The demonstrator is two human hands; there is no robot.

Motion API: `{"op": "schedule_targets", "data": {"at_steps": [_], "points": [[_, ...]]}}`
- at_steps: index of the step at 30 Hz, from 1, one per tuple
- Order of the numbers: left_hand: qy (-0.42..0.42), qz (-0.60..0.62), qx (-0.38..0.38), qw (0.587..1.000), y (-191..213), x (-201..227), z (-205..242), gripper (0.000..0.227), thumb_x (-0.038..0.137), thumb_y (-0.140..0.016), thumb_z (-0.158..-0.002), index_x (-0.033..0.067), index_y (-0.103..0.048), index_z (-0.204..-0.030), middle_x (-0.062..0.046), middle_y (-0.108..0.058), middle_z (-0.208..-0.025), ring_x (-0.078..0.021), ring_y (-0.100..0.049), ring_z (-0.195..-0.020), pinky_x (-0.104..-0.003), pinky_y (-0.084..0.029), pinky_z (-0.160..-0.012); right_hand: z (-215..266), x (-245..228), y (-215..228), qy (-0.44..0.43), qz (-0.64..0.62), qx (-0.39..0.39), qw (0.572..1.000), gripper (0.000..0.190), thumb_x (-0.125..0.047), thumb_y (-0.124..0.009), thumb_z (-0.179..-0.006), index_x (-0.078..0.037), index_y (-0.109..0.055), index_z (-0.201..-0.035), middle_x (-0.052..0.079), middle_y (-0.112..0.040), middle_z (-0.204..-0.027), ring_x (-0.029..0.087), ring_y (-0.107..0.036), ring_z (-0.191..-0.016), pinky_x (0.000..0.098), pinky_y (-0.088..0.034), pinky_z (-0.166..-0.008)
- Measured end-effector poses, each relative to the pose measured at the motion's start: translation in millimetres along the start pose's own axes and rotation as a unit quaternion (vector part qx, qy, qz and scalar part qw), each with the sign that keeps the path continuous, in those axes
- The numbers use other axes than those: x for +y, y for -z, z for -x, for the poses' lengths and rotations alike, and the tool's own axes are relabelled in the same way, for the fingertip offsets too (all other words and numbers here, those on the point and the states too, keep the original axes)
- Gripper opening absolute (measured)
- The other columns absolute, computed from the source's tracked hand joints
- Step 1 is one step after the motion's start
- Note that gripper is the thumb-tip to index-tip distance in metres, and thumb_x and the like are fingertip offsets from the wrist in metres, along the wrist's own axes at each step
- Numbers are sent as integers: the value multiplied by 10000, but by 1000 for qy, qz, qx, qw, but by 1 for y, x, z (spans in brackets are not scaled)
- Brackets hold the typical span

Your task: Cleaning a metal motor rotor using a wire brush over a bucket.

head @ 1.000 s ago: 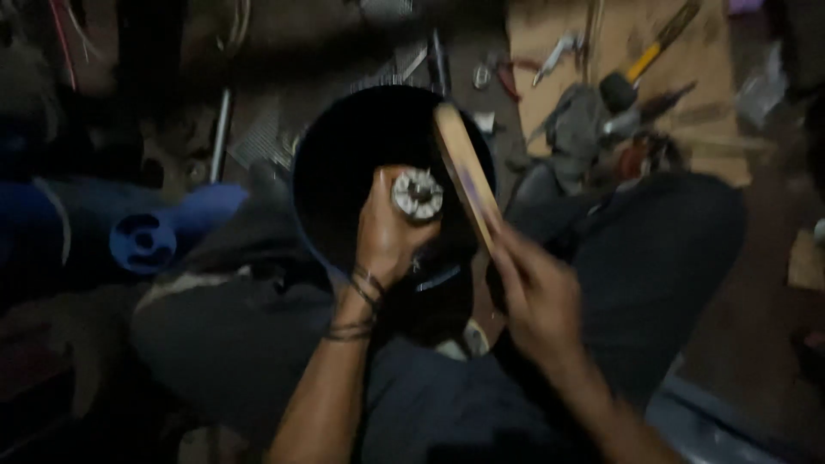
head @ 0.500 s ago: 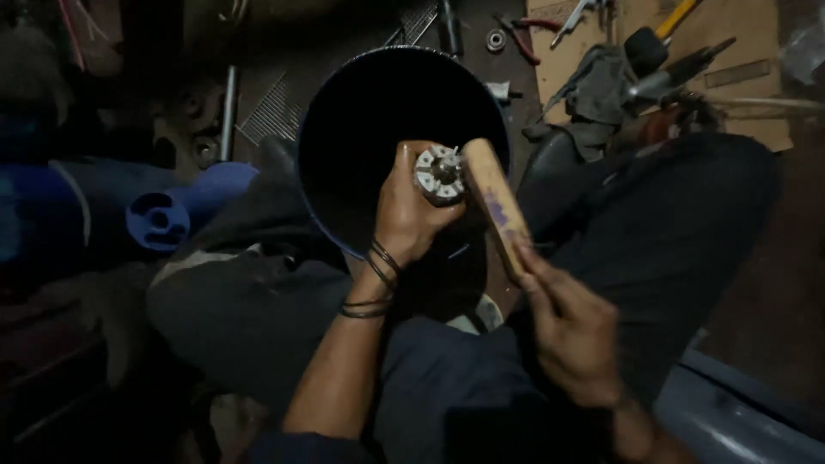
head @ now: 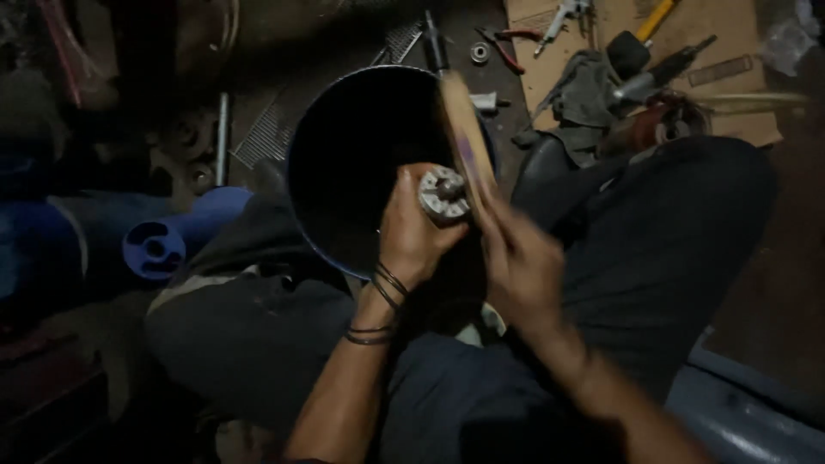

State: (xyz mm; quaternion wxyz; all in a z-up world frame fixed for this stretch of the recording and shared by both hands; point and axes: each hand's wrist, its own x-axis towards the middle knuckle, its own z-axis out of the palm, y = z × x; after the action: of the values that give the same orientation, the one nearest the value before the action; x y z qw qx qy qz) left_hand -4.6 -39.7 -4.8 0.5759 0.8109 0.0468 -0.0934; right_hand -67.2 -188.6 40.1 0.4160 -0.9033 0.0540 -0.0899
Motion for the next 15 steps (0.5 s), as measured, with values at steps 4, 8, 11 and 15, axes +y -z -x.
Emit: {"op": "schedule_targets", "data": {"at_steps": [4,8,11,15], "points": [[18,3,50,999,11,-7,17,743,133,-891,-662,149,-499,-1294,-231,-653,-1166,-523,-629,-1142,-612,-524,-901,10,-14,24,22,-49,-26,998,186,-128,-681,-1027,18,-756,-1117,221,-761,-1086,417,-707,-1024,496,-572,-853],[38,2,57,998,9,-13,2,749,202,-926,-616,206,-546,-1261,-133,-694,-1156,-445,-670,-1127,-534,-562,-900,45,-17,43,-53,-24,-62,996,265,-125,-672,-989,-77,-762,-1233,108,-781,-1182,331,-735,-1039,414,-588,-866],[42,-5,36,998,7,3,5,787,165,-917,-601,175,-512,-1276,-207,-688,-1188,-497,-649,-1139,-583,-545,-911,9,-12,2,-26,-86,-41,995,297,-167,-657,-1014,-86,-733,-1289,147,-761,-1202,331,-712,-1085,420,-588,-877],[-2,12,35,999,11,-1,8,755,107,-910,-640,112,-498,-1272,-248,-666,-1194,-517,-638,-1150,-611,-532,-929,-65,0,4,70,-95,-64,991,217,-118,-693,-1027,-3,-732,-1207,221,-745,-1166,407,-705,-1092,495,-563,-930]]}}
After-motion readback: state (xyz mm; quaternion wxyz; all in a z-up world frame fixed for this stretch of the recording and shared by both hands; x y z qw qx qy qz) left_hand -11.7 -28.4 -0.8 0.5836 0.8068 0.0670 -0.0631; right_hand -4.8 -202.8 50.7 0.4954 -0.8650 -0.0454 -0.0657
